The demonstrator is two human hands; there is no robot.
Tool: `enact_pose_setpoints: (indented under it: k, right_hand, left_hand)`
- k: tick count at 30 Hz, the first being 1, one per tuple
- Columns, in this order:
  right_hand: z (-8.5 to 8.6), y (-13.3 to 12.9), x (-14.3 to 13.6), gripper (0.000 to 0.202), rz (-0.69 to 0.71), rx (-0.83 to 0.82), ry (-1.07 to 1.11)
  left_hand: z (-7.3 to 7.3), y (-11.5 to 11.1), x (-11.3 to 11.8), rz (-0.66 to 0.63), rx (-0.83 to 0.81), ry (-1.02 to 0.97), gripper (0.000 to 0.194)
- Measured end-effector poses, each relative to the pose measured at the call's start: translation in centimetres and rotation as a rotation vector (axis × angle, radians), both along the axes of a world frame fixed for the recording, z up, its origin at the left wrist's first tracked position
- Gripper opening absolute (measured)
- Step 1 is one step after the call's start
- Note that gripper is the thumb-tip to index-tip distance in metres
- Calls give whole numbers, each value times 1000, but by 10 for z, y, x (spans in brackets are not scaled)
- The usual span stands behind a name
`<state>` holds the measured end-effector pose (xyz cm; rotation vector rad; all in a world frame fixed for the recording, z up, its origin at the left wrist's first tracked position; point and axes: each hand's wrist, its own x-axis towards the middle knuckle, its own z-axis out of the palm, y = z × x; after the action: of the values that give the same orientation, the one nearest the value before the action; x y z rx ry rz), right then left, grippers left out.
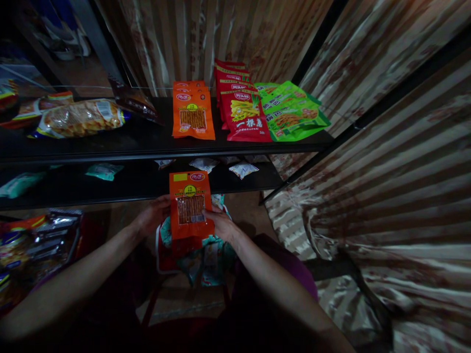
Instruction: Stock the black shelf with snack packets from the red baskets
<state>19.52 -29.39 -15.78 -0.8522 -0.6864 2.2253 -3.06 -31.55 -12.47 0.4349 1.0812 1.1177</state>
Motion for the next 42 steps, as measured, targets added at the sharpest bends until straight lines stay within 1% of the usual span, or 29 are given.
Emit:
enact_pose_setpoints:
  k: [5, 9, 16, 20, 24, 27, 30, 32, 33, 36, 37, 38, 40, 42]
  right_hand:
    - [1, 1, 1, 30, -2, 14, -5]
    - [0, 2, -1, 32, -30, -21, 0]
    - [4, 6, -5, 32, -65, -38, -21]
    - [3, 8, -5, 29, -78, -49, -30]
    - [1, 6, -8, 30, -59, -62, -45]
    - [3, 5, -12, 32, -29, -47, -51]
    - [6, 4, -14, 38, 23, 29, -41]
    - [6, 5, -15, 44, 18, 113, -92]
    - [5, 6, -15, 47, -22, 170, -154]
    - [0, 7, -13, 55, -211, 369, -402]
    - [-1, 6, -13, 55, -239, 432, -455]
    - [-1, 5, -13, 55, -230, 488, -482]
    - [1, 2, -14, 54, -146, 561, -486]
    - [5, -2, -16, 56, -60, 573, -473]
  left_hand:
    - [0, -2, -3, -10, 14, 25, 25]
    - [1, -4, -1, -22, 8, 41, 23]
    - [-6, -11, 2, -52, -7, 73, 21]
    - [-7, -15, 0, -68, -23, 63, 21]
    - [-6, -19, 1, -101, -36, 35, 23]
    - [-6, -21, 3, -87, -32, 5, 28]
    - [-6, -20, 1, -59, -31, -36, 28]
    - [-5, -18, -2, -29, -31, -34, 28]
    - [-5, -17, -3, -13, -27, -20, 28]
    - [-4, -14, -4, 43, -14, 36, 27]
    - [-4, -14, -2, 56, -11, 52, 27]
    - [-5, -15, 1, 66, -5, 65, 27]
    - [-6, -18, 8, 76, 12, 82, 28]
    - [-7, -21, 15, 72, 23, 84, 31]
